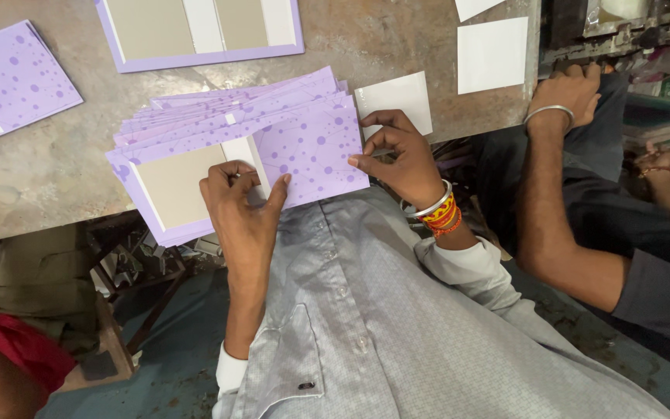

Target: The person inserts small white paper pieces into purple patterned folded paper covers and stacks them. The person repeatedly picks a white insert, places it into a purple cover, and adds the completed unit to a growing stack on the table.

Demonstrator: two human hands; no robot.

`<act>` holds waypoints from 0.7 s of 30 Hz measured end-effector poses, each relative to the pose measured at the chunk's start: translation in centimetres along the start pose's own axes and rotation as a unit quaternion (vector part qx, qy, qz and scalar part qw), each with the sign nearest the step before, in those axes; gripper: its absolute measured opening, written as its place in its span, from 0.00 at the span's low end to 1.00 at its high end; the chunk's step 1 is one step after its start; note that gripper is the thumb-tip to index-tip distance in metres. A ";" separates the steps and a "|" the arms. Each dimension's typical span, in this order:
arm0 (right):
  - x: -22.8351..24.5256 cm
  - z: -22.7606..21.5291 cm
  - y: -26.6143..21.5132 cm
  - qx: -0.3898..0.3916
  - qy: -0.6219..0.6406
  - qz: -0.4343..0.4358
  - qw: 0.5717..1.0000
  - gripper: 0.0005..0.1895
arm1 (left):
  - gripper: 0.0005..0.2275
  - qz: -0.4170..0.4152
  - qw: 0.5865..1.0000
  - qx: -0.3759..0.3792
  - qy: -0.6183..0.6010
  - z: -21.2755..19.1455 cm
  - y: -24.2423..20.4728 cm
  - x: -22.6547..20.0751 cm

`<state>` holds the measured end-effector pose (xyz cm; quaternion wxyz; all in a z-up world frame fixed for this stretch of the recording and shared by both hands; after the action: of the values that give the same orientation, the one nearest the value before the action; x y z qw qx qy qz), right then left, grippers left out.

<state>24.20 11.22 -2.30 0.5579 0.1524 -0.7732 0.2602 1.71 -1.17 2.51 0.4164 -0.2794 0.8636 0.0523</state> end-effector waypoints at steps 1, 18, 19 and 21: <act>-0.2 0.1 0.0 -0.004 0.003 0.006 1.000 0.11 | 0.13 0.002 1.000 -0.002 0.003 0.0 0.0 0.0; -2.4 0.3 0.2 -0.005 0.078 0.023 0.997 0.27 | 0.15 0.012 0.999 -0.019 0.044 0.0 0.0 -0.2; -2.5 0.3 0.2 -0.005 0.084 0.018 0.996 0.28 | 0.15 0.011 0.999 -0.019 0.048 0.0 0.0 -0.2; -2.7 0.3 0.2 -0.005 0.094 0.016 0.995 0.29 | 0.16 0.011 0.998 -0.019 0.052 0.1 0.0 -0.2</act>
<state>24.75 11.06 -4.92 0.6246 0.1122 -0.7209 0.2785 1.85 -1.08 2.61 0.3647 -0.2804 0.8860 0.0587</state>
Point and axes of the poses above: each hand's wrist, its own y-axis towards the middle knuckle, its own z-axis out of the palm, x = y × z, the point moved 2 cm from there along y, towards the middle knuckle, and after that the axes turned 2 degrees about y, right-handed, at the moved point
